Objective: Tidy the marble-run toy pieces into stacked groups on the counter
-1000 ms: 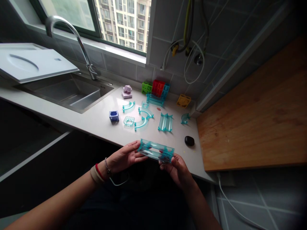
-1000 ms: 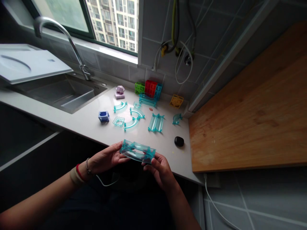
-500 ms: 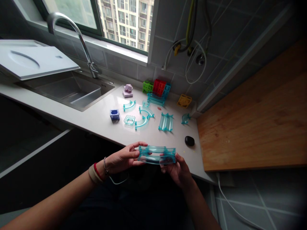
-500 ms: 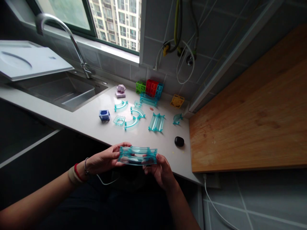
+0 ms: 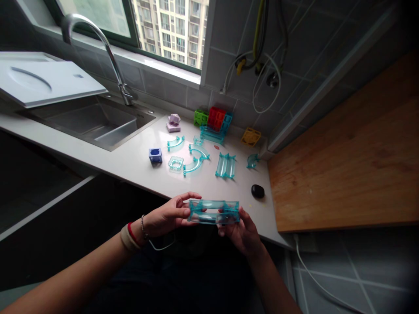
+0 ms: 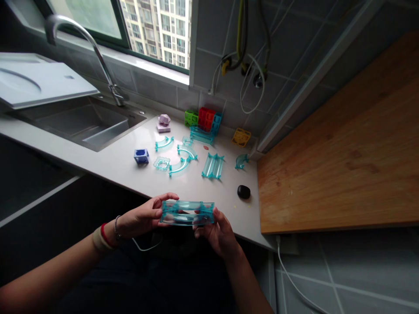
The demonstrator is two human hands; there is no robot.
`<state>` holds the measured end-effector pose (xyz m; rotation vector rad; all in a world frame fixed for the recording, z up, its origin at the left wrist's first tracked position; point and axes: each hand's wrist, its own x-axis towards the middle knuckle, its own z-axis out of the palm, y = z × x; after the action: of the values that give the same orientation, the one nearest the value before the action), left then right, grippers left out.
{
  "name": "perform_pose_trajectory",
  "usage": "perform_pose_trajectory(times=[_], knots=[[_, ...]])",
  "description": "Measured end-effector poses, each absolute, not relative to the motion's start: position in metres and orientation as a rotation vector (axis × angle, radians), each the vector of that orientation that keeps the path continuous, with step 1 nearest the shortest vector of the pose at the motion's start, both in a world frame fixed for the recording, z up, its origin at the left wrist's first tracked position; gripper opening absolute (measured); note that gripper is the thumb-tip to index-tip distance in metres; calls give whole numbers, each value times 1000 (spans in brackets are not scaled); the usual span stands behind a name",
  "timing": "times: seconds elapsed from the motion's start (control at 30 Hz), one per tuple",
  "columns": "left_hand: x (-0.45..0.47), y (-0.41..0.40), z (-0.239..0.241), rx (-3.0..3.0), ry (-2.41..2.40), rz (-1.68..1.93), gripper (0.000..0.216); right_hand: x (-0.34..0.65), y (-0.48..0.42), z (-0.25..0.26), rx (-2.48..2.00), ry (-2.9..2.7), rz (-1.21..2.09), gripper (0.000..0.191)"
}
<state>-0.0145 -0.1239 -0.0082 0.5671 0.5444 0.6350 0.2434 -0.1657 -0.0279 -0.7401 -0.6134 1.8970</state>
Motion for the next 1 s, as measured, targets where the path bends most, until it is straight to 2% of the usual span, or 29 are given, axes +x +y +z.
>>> perform_pose_trajectory(times=[0.43,0.67,1.0], knots=[[-15,-123,-5,595,472,575,55,244,-165,-32,-709,-641,1925,45],[-16,-122,-10,634,456,583,61,243,-164,-35,-770,-656,1968,57],[-14,-123,-14,670,463,567,68,242,-163,-34,-776,-638,1954,53]])
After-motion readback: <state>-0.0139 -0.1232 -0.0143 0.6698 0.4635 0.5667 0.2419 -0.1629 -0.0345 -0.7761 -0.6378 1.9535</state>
